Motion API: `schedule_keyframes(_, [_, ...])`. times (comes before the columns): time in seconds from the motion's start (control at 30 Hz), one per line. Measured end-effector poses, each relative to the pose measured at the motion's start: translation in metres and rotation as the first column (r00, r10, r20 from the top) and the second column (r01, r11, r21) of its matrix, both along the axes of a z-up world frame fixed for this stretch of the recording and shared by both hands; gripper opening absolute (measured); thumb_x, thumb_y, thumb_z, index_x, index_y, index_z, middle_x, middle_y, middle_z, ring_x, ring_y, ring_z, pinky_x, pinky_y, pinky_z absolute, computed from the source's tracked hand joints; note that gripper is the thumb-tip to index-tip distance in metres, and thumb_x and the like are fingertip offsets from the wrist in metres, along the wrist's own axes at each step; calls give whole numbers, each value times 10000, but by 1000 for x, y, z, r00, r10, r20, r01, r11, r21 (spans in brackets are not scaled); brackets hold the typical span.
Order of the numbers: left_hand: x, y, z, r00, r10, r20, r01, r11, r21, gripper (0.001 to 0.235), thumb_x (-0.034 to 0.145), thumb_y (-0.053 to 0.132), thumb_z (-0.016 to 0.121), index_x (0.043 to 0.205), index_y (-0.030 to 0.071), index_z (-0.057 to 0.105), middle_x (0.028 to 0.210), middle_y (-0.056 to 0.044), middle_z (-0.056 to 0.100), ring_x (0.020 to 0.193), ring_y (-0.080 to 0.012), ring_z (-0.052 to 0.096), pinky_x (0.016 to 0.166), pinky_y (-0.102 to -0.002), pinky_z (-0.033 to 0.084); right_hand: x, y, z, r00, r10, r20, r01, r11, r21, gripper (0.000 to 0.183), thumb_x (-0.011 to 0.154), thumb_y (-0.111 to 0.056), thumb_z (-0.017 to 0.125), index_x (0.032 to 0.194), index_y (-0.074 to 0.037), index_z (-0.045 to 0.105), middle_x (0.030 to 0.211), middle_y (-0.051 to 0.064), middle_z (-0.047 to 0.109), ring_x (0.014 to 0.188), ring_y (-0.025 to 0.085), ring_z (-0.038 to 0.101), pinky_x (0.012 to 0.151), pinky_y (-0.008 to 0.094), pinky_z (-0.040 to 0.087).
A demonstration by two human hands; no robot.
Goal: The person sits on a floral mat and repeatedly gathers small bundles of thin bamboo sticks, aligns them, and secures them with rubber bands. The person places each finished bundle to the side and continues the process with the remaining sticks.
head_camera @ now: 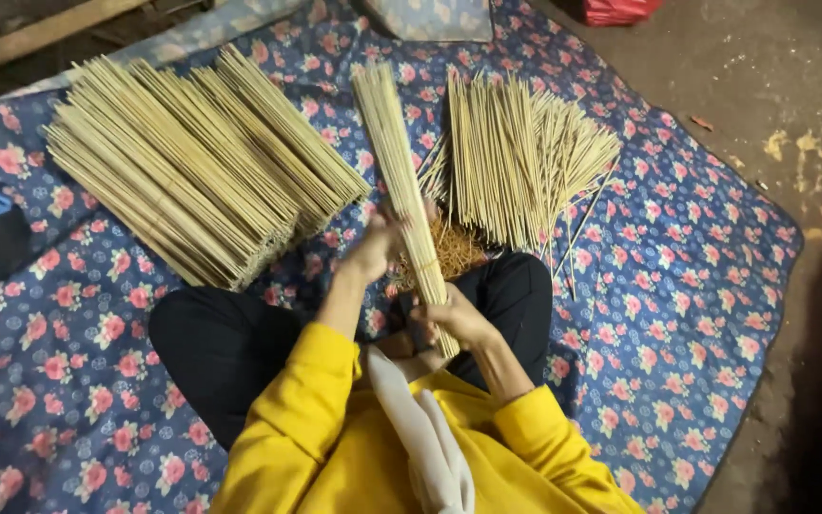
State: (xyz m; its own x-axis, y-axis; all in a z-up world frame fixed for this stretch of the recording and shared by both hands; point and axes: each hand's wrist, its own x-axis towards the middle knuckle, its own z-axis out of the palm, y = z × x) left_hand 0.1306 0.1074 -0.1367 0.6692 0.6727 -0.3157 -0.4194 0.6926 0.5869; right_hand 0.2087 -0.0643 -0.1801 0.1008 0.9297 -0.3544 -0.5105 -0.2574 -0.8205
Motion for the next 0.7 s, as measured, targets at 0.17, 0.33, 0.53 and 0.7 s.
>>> schedule_keyframes(0.17, [-11, -60, -37, 937, -91, -337, 226, 893, 389, 540, 665, 96, 941, 1164, 127, 738, 801, -123, 751, 681, -206, 734, 667, -347, 638, 7, 1, -29, 986, -150, -68, 151, 989, 9, 289, 784, 141, 723, 978, 106, 512, 447, 181, 493, 289, 234, 514, 318, 419, 493])
schedule_keyframes(0.33, [-4, -31, 27, 939, 163, -302, -99, 971, 216, 422, 748, 197, 889, 1003, 4, 615, 725, -124, 669, 532, -223, 699, 525, -384, 609, -21, -17, -12, 998, -69, -10, 69, 996, -55, 201, 710, 100, 704, 895, 84, 626, 517, 138, 540, 359, 195, 539, 337, 365, 502])
schedule_keyframes(0.53, [21, -29, -30, 921, 48, -386, 29, 981, 192, 599, 772, 285, 895, 1191, -10, 586, 1068, -201, 635, 851, -357, 676, 542, -530, 577, -13, -13, -8, 981, -112, -160, 108, 994, -35, 222, 788, 73, 719, 943, 67, 559, 489, 116, 467, 338, 182, 496, 330, 374, 485])
schedule_keyframes(0.7, [-4, -64, -12, 889, -47, -455, 206, 930, 305, 580, 703, 311, 940, 1177, 117, 668, 706, -102, 747, 613, -165, 721, 532, -287, 578, -8, -5, -14, 977, -114, -178, 111, 994, -26, 249, 809, 90, 728, 917, 48, 508, 472, 110, 457, 318, 175, 489, 323, 386, 496])
